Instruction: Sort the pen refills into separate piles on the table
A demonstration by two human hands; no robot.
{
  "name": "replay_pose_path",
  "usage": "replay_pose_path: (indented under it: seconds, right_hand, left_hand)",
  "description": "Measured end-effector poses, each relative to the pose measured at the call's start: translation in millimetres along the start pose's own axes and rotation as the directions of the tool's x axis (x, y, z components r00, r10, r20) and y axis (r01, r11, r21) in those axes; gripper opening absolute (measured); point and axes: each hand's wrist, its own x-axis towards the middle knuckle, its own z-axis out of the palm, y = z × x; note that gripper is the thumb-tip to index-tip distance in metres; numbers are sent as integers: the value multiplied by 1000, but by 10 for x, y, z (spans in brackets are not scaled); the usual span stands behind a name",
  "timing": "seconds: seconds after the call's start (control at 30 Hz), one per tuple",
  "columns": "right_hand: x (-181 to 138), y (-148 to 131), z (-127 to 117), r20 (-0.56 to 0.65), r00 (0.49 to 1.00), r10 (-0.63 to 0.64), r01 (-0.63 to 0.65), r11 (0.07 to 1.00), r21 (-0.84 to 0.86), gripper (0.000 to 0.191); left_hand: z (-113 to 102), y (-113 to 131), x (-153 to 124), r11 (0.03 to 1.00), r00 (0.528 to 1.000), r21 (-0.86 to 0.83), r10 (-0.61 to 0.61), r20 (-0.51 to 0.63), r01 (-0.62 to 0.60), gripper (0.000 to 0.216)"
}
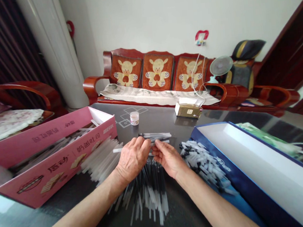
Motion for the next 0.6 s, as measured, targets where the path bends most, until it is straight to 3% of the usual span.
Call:
replay_pose_path:
  seconds: [0.1, 0.2, 0.4, 0.5, 0.6]
  right_hand:
    - [11, -7, -8, -18, 997, -81, 80, 995, -62, 31]
    - [35, -66, -63, 41, 990, -134, 138, 984, -114, 27]
    - [-2, -202, -104, 197, 975, -102, 142, 969, -201, 33]
    - [2, -185, -97, 117, 989, -88, 120, 943, -311, 33]
    - [32, -144, -99, 55, 984, -171, 178, 880, -440, 32]
  left_hand:
    - [38, -14, -19, 1000, 999, -26, 17, -30, -17, 22]
    - [40, -14, -17, 997, 1000, -72, 21, -18, -22, 29]
    - [1, 5, -7, 997, 997, -74, -8, 74, 14, 32]
    - [14, -1, -10, 998, 996, -59, -11, 85, 16, 32]
    - [39, -18, -5, 998, 998, -56, 9, 69, -5, 31]
